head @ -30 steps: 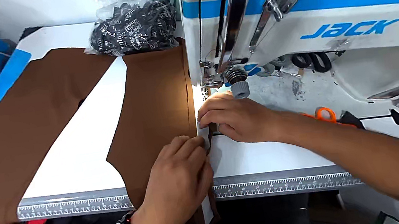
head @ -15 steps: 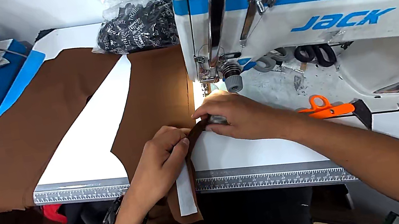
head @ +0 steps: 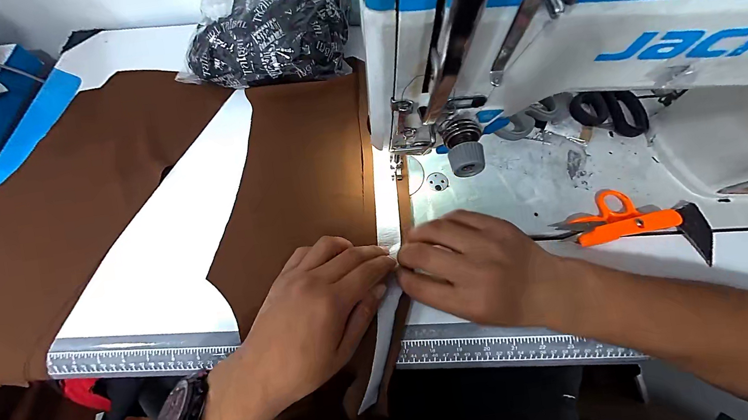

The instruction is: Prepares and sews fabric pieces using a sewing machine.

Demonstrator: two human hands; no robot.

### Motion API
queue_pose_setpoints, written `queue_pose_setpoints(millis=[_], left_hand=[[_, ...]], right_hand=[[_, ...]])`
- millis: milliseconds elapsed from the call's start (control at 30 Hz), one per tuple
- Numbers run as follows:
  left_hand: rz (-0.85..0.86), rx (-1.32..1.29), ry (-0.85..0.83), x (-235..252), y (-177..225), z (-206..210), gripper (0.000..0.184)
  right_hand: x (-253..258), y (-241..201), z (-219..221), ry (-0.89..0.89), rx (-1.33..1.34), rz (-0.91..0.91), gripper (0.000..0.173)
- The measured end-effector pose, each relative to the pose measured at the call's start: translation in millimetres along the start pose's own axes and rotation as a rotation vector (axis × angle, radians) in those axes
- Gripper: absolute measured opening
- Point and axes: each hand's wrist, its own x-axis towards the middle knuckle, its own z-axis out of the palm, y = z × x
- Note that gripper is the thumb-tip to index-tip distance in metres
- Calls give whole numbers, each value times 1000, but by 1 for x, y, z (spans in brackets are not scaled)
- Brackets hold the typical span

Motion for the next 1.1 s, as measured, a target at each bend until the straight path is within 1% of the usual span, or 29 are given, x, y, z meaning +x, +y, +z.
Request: queue_pose_setpoints(millis=[167,267,433,500,600,733,900,1100], left_hand=[[251,160,-83,9,-14,-3,36],[349,171,-108,14,-25,-4,35],[479,64,-160,20,-41,-3,33],[492,41,-182,19,-45,-2,36],[505,39,-237,17,-52,-2,48],[513,-6,-271,18,-60,-1,55],[509,-39,-285,19,-65,2,56],[496,-34,-277,25,-70,3,55]], right_hand=[[-9,-29,-7,-40,-94,-37,24],[-11,-33,-9,-82,-117,-71,26],[-12,-24,-6,-114,55,-52,22],[-13,-21,-7,-131,89,-47,22],[-12,-23,-8,-158,88,-31,23],[-14,-21,-7,-148,129,-10,21],[-14,-16,-6,-146,212,1,22],[-12,-7,-6,-144,217,28,22]])
